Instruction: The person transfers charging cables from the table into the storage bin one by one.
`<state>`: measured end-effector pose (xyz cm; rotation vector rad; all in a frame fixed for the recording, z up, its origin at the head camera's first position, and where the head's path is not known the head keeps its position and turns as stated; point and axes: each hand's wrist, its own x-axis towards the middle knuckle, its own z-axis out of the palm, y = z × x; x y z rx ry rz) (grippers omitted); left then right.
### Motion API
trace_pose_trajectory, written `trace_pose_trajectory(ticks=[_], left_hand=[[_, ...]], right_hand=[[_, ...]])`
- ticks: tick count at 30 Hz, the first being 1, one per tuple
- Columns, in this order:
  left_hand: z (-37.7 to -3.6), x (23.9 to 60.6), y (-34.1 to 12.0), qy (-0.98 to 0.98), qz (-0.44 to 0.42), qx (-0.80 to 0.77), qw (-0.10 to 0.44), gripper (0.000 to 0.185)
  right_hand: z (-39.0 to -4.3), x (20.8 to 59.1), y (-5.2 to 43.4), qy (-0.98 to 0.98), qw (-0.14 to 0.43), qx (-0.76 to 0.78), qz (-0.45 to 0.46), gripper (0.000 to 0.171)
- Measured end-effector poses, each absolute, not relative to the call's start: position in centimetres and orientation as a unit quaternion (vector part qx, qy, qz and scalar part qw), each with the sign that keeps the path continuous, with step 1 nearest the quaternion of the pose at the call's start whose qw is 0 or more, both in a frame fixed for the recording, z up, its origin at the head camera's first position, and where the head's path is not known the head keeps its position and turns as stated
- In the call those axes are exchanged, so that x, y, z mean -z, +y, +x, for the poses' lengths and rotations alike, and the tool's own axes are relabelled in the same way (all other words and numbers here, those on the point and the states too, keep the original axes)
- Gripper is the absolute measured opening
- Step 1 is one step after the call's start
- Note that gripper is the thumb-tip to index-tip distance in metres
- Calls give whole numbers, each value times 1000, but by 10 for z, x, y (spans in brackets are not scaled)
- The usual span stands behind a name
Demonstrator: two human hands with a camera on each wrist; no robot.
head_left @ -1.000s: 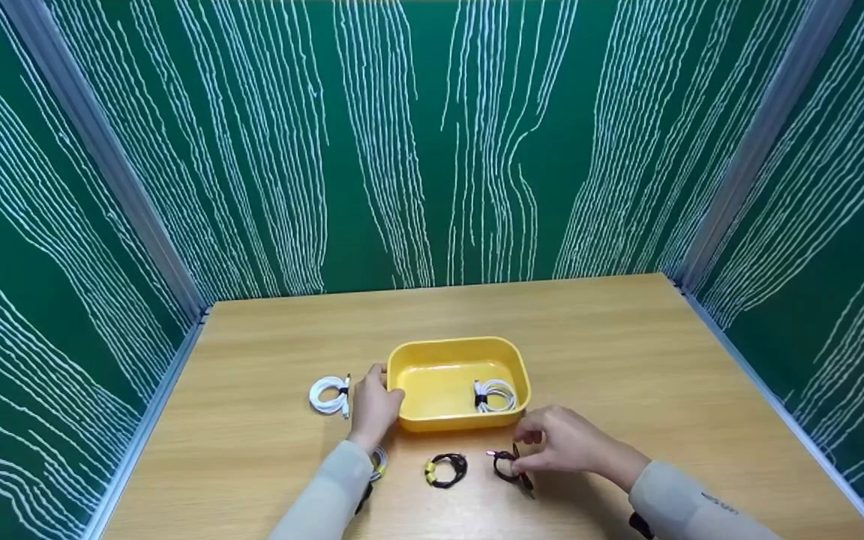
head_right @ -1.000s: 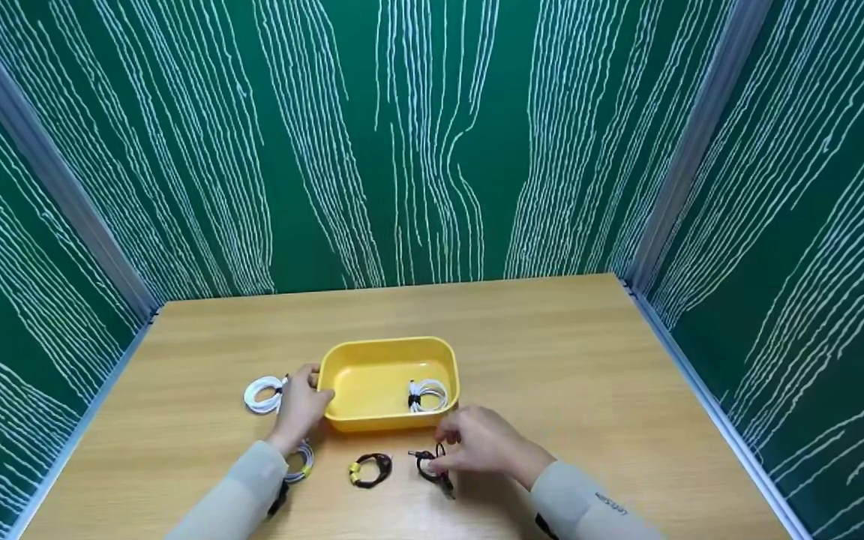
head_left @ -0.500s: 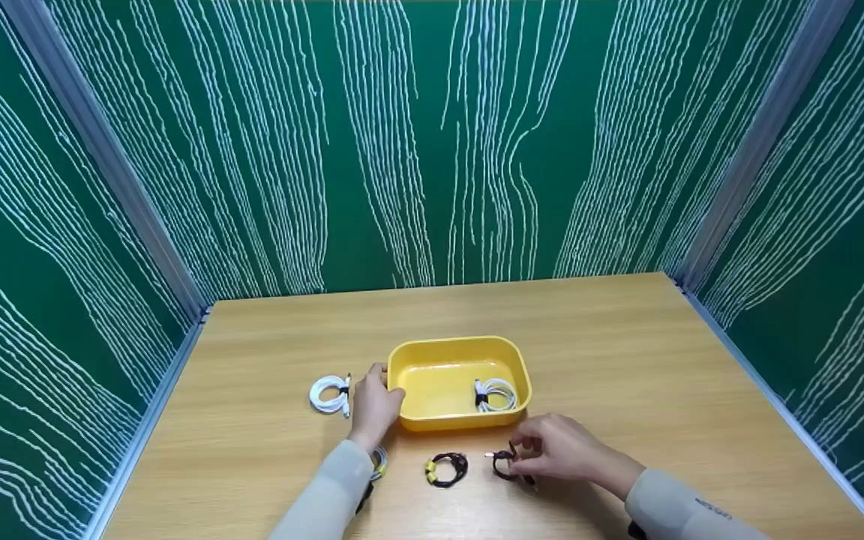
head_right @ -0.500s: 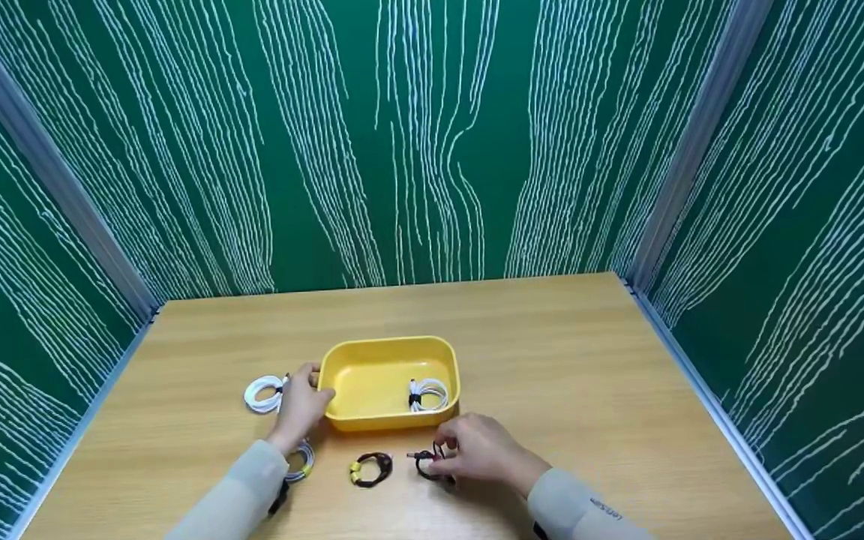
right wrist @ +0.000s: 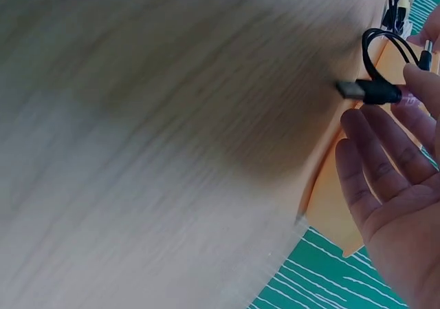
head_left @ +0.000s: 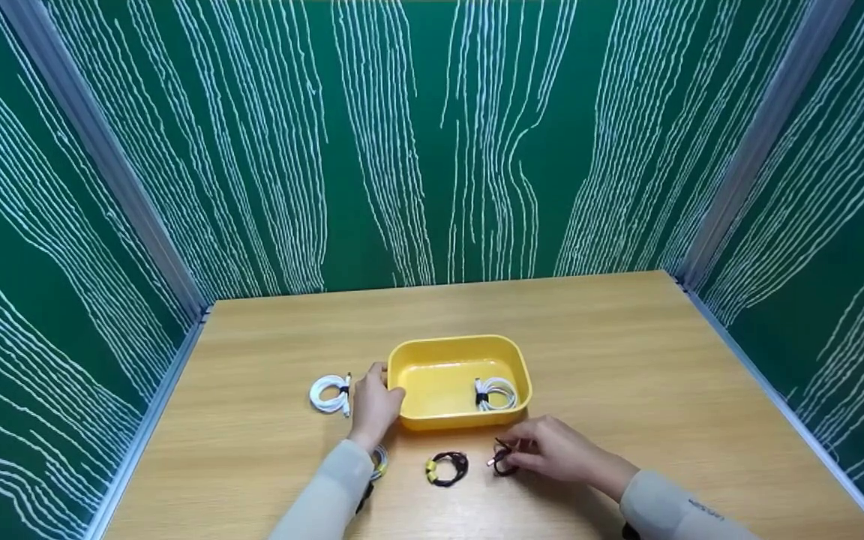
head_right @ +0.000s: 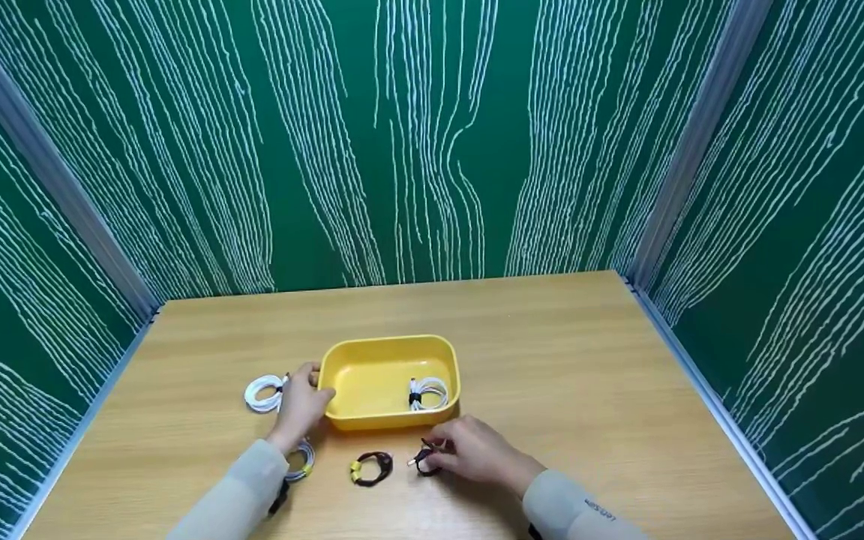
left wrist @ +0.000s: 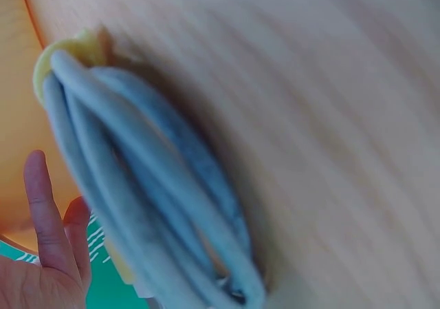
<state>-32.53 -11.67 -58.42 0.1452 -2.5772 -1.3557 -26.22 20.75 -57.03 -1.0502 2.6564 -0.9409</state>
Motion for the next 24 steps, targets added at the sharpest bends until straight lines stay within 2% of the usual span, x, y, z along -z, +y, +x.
trace_pose_trajectory(ticks=[9,18,22,24], left_hand=[[-324,580,-116,-877,55,467,99,41],[-336,606,-125,-864,1,478,155,40],[-337,606,-124,-865,7,479,147,40],[-329,593,-121,-863,20,486,136,41]], right_hand=[[-263,571,208,869,47,316,-377,18],[-263,571,209,858,15,318,-404,10],[-264,569,209,858,16,322,-399,9],[-264,568,208,860,13,322,-396,7]])
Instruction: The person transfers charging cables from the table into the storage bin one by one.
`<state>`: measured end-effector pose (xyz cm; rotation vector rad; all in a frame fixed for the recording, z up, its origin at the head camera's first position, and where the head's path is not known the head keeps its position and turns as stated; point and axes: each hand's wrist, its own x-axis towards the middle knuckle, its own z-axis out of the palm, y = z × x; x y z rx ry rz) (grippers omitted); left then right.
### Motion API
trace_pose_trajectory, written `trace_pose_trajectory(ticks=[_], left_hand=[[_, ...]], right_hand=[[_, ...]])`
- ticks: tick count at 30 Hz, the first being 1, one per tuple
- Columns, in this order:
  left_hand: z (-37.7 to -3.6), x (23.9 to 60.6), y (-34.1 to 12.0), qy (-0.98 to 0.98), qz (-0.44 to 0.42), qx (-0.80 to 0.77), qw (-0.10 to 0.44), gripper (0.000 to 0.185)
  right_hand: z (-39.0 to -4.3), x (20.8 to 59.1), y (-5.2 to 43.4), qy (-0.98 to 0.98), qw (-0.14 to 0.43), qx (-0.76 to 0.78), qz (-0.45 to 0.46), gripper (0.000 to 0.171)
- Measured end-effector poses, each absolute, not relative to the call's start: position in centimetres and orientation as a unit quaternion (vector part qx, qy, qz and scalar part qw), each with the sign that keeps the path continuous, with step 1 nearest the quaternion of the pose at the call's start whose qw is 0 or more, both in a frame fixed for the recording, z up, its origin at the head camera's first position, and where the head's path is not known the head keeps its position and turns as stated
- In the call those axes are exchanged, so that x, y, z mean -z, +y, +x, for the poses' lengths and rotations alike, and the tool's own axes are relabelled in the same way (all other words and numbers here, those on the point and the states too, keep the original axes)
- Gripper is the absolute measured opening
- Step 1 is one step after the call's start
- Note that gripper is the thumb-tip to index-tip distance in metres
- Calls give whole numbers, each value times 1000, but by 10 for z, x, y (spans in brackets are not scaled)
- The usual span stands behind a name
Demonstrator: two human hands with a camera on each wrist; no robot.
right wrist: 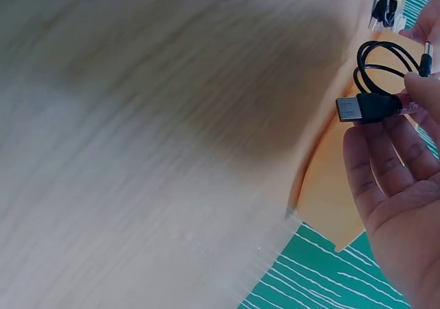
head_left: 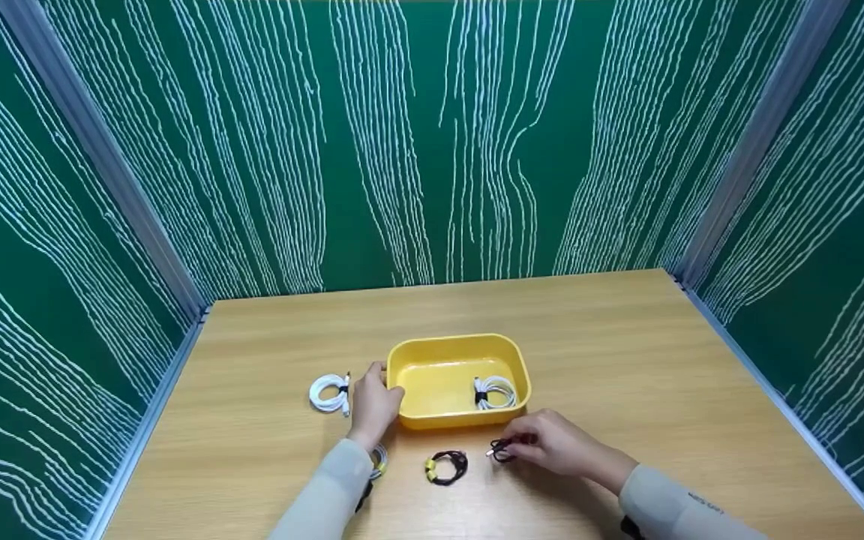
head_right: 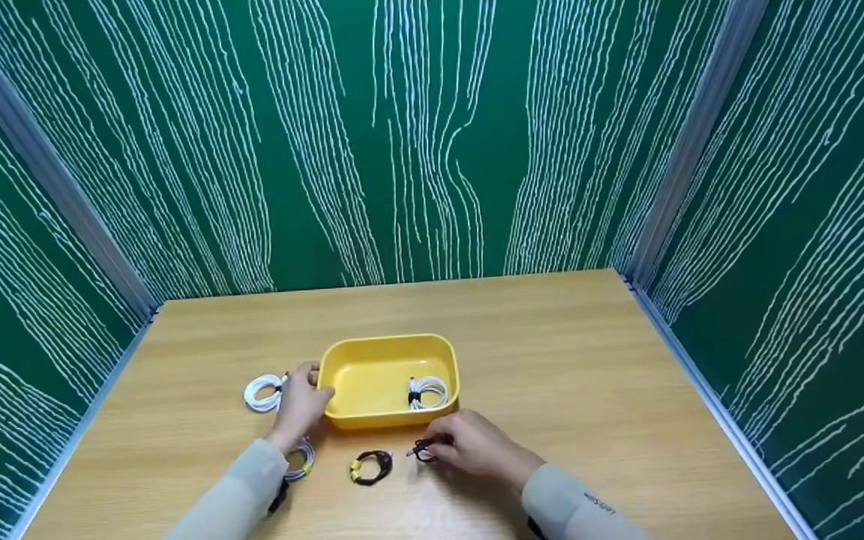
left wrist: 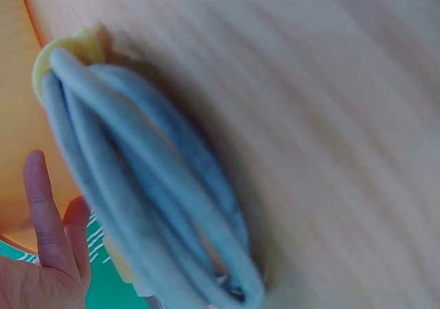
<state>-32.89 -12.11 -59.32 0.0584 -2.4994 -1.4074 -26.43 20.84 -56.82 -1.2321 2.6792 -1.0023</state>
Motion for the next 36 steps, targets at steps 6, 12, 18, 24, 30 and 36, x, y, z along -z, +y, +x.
trace_pose_trajectory(ticks=[6,12,18,24,30,36], left_hand=[[-336,604,-123,-869,19,476,136,41],[-337,606,-124,-870,10,474,138,41],[-340,610,-123,-870,24,471,143,40],[-332,596,-120,-871,28,471,138,41],[-321,579,-114,-874,55,470,108,43],[-322,580,-115,-874,51,472,108,43]], right_hand=[[-265,563,207,864,15,326,-384,5],[-267,555,206,855,2,347,-386,5],[-271,547,205,849,-1,374,-374,5],[-274,538,203,862,17,371,-346,6],[-279,530,200,863,1,370,-344,7],[-284,521,198,873,-2,369,-318,11]])
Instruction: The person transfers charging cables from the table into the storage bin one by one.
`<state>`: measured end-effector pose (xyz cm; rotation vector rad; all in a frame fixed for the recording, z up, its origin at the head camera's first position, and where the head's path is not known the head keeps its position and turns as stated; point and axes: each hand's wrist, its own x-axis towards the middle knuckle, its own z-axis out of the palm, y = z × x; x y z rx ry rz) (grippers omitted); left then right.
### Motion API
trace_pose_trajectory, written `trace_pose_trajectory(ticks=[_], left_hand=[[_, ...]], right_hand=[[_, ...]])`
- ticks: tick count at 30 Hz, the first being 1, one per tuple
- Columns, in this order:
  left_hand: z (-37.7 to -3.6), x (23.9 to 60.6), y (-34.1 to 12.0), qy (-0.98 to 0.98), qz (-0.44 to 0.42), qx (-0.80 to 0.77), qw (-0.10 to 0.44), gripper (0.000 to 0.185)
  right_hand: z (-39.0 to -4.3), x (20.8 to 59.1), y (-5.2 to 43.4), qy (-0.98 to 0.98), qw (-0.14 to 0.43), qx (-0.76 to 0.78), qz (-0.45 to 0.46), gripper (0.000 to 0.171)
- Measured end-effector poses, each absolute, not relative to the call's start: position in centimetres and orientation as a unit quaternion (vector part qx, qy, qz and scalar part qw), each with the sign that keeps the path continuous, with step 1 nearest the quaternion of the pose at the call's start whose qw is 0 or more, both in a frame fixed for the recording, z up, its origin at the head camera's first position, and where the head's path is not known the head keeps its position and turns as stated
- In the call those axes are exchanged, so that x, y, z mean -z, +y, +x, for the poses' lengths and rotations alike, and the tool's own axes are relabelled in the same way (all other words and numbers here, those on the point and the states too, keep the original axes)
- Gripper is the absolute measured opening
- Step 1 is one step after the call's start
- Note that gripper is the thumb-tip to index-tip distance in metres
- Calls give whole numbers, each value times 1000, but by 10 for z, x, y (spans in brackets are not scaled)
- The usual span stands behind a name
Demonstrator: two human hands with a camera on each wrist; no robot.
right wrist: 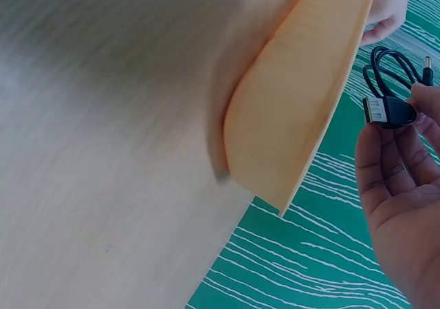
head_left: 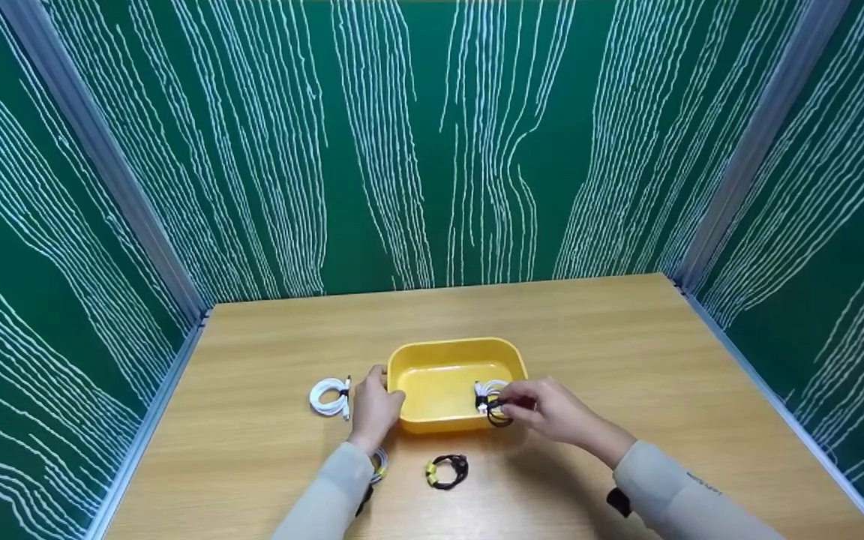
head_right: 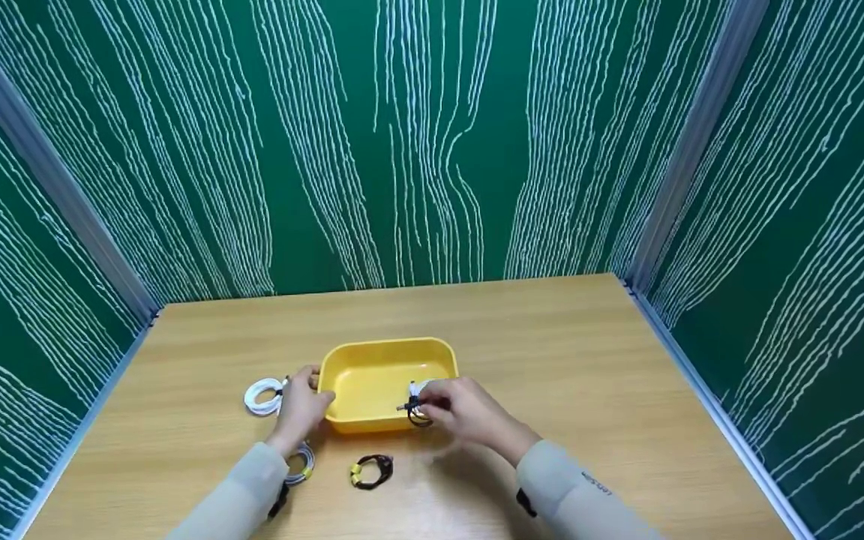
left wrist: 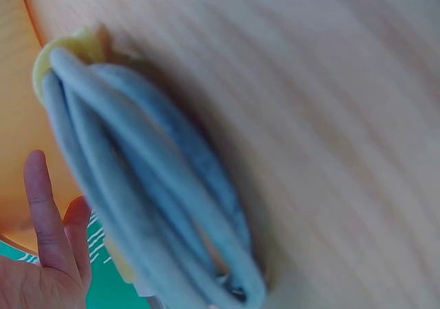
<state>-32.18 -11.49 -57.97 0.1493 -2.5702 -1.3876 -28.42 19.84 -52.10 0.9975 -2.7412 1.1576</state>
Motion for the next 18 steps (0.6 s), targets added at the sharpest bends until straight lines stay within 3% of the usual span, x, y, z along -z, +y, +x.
trace_pose_trajectory(ticks=[9,18], left_hand=[[-325,585,-117,-868,37,482,110,42],[-364,644,-129,-880,38,452,143,43]], right_hand=[[-291,517,195,-865,10,-388,317,12],[-303,515,191,-874,17,-383,298,10]])
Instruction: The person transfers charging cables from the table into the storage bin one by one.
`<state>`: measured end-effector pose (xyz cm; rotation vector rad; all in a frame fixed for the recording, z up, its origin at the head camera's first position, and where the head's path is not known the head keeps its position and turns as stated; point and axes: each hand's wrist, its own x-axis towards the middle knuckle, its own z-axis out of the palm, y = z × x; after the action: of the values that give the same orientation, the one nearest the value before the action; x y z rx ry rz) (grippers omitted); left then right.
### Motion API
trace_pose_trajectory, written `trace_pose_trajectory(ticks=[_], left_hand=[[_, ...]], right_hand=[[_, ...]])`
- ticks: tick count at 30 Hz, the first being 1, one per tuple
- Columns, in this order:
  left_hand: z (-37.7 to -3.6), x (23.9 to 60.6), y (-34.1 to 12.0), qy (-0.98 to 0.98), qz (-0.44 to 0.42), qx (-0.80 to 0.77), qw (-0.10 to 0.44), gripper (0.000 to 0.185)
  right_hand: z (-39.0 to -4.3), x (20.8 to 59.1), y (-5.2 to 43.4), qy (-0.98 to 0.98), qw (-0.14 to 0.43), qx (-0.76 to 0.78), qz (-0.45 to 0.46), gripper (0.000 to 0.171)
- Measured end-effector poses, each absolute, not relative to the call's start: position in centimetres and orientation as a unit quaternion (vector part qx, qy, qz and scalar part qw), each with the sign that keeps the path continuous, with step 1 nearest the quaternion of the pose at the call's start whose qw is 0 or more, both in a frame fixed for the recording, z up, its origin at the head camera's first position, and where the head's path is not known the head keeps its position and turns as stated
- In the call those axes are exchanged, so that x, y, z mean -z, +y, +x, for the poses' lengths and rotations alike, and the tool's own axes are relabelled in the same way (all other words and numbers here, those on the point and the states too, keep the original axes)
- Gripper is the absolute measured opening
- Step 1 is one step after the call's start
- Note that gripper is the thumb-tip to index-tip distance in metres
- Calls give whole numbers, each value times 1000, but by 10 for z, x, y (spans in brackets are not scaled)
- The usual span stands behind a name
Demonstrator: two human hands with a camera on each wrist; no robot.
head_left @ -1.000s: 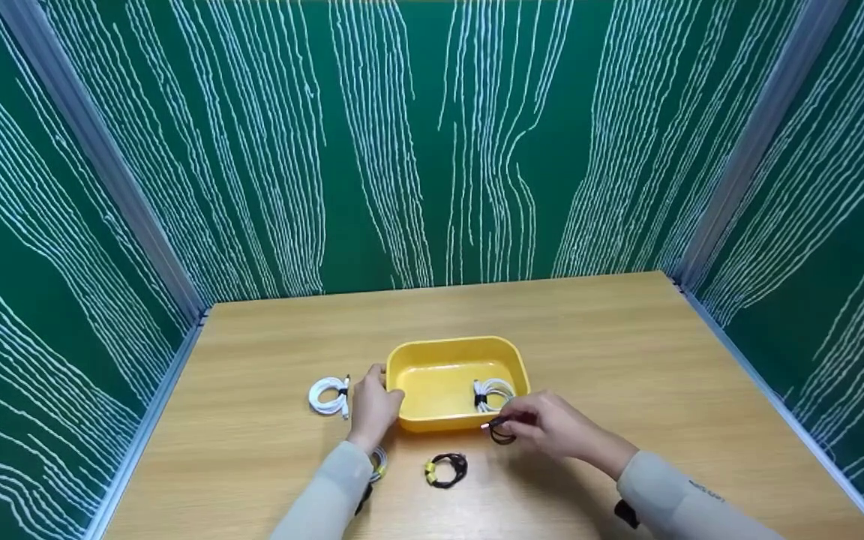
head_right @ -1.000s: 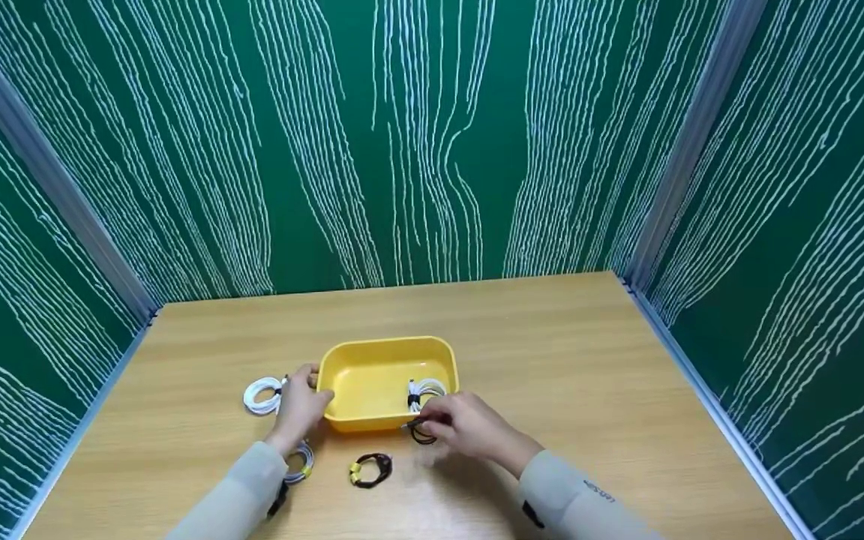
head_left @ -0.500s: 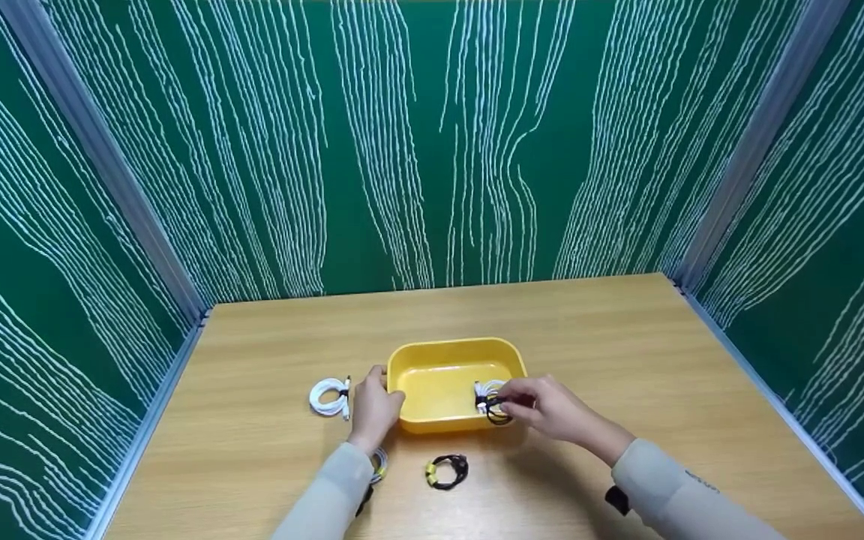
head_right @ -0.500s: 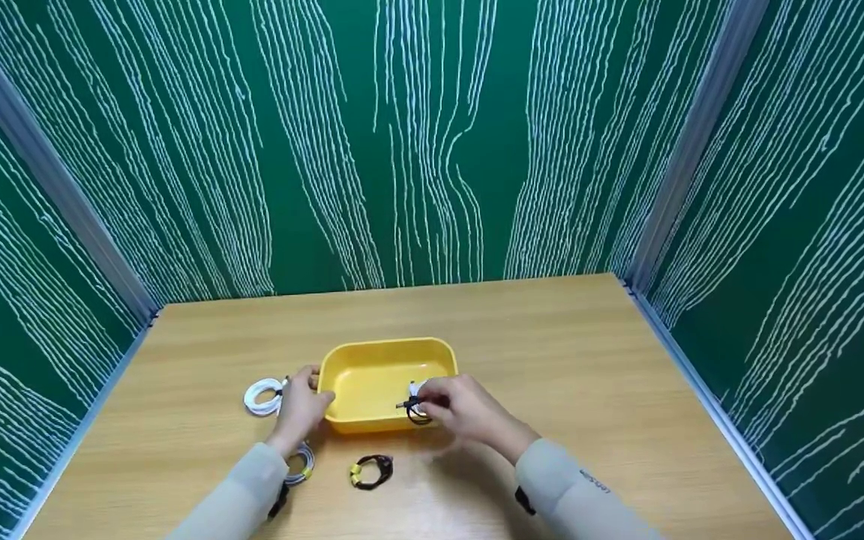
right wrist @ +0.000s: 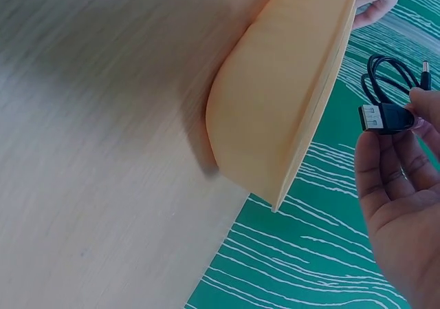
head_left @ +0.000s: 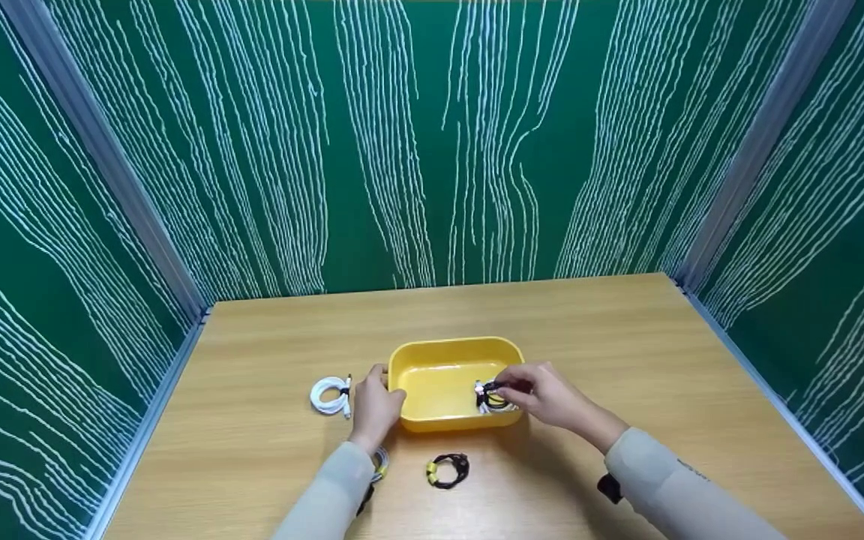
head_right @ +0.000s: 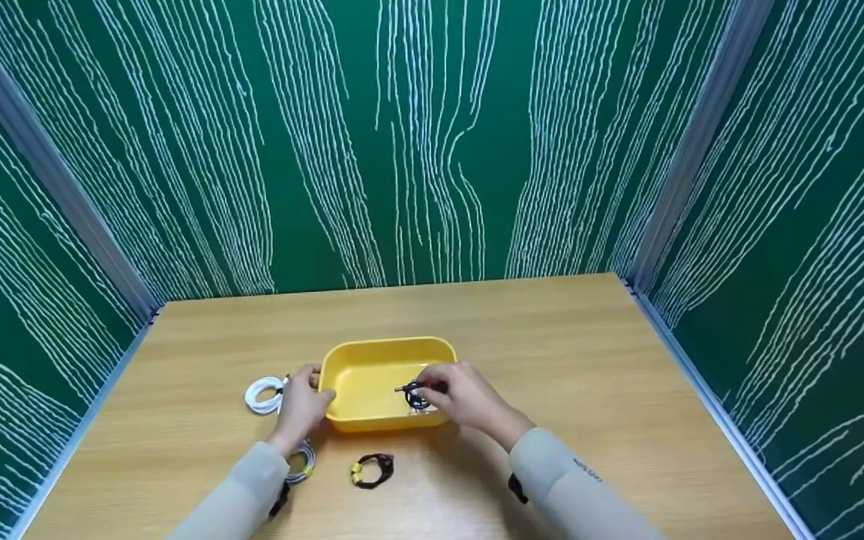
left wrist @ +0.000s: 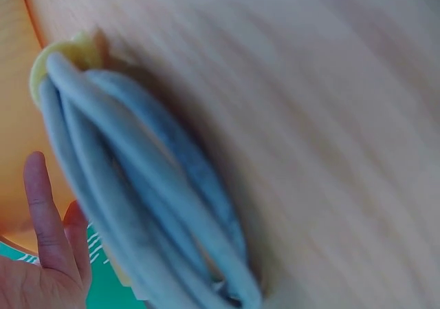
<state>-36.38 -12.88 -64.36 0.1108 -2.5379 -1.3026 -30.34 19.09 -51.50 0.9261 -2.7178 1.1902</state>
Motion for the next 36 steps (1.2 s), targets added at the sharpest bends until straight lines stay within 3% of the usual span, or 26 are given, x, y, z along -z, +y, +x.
trace_pose_trajectory(ticks=[5,15,36], left_hand=[[-360,639,-130,-874,28,464,144,43],[-326,584,-119,-866,27,483,126,42],[-322,583,-117,-868,31,480,120,45]], right_hand=[[-310,511,188,-881,-1,-385,275,14],[-326,509,181,-880,2,-395,264,13],[-362,515,171,-901,-34,-374,216,16]])
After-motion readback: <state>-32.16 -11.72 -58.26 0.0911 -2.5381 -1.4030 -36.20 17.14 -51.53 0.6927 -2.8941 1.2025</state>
